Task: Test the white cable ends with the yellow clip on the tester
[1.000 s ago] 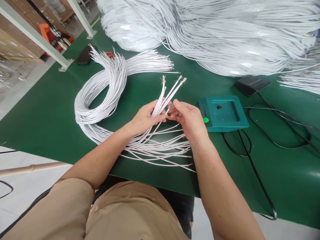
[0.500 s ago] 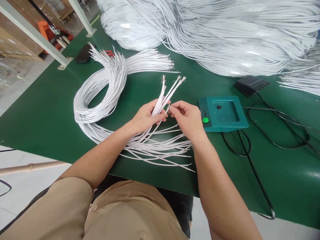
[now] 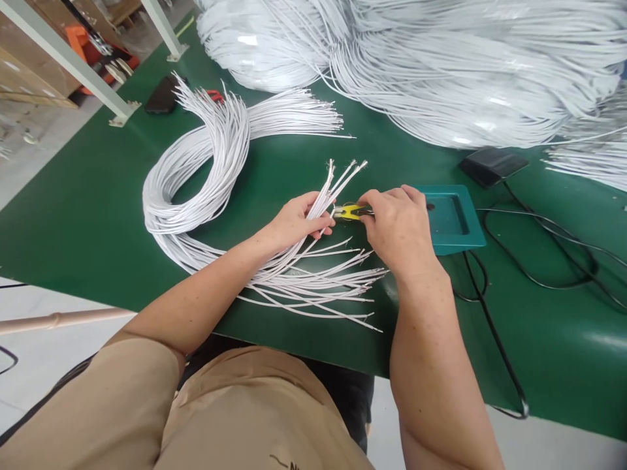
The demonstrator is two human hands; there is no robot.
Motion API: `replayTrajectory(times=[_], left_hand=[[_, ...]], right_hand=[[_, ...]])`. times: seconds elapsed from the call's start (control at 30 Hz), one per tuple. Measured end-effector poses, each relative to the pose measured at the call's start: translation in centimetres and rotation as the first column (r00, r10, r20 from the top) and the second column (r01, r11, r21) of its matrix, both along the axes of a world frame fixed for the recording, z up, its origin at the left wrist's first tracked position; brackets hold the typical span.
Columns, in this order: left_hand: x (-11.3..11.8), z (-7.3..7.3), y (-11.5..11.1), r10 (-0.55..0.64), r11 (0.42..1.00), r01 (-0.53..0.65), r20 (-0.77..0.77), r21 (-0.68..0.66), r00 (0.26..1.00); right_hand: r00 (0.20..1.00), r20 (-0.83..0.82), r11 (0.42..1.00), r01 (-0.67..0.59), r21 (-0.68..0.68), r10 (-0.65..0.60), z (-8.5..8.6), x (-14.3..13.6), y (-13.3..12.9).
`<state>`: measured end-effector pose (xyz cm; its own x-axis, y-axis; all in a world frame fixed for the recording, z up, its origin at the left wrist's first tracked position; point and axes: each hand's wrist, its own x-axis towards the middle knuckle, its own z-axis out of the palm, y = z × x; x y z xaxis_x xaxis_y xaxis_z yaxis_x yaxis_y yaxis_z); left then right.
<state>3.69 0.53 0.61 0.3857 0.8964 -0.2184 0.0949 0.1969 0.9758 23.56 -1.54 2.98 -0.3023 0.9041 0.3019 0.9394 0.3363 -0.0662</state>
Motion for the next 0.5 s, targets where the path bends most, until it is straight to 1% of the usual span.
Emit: replayTrajectory(times=[0.13, 0.33, 0.4, 0.5], left_hand=[[0.06, -0.24, 0.05, -0.013, 0.999, 0.016, -0.053, 0.052, 0.999], [0.54, -0.01, 0.12, 0.021, 0.998, -0.013, -0.145, 0.053, 0.989], [0.63, -0.07, 0.15, 0.014, 0.999, -0.005, -0.175, 0.054, 0.984], [0.57, -0.37, 0.26, 0.001, 0.998, 0.009, -0.170, 0.059, 0.985]], right_hand=[[0.999, 0.044, 1.000, -0.005, 0.009, 0.005, 0.01, -0.13, 0.15], [0.998, 0.064, 1.000, 0.024, 0.017, -0.025, -0.16, -0.35, 0.59], [0.997, 0.063, 0.999, 0.033, 0.006, -0.034, -0.25, -0.34, 0.64], [1.000, 0.026, 1.000, 0.013, -0.009, -0.012, -0.18, -0.22, 0.42]])
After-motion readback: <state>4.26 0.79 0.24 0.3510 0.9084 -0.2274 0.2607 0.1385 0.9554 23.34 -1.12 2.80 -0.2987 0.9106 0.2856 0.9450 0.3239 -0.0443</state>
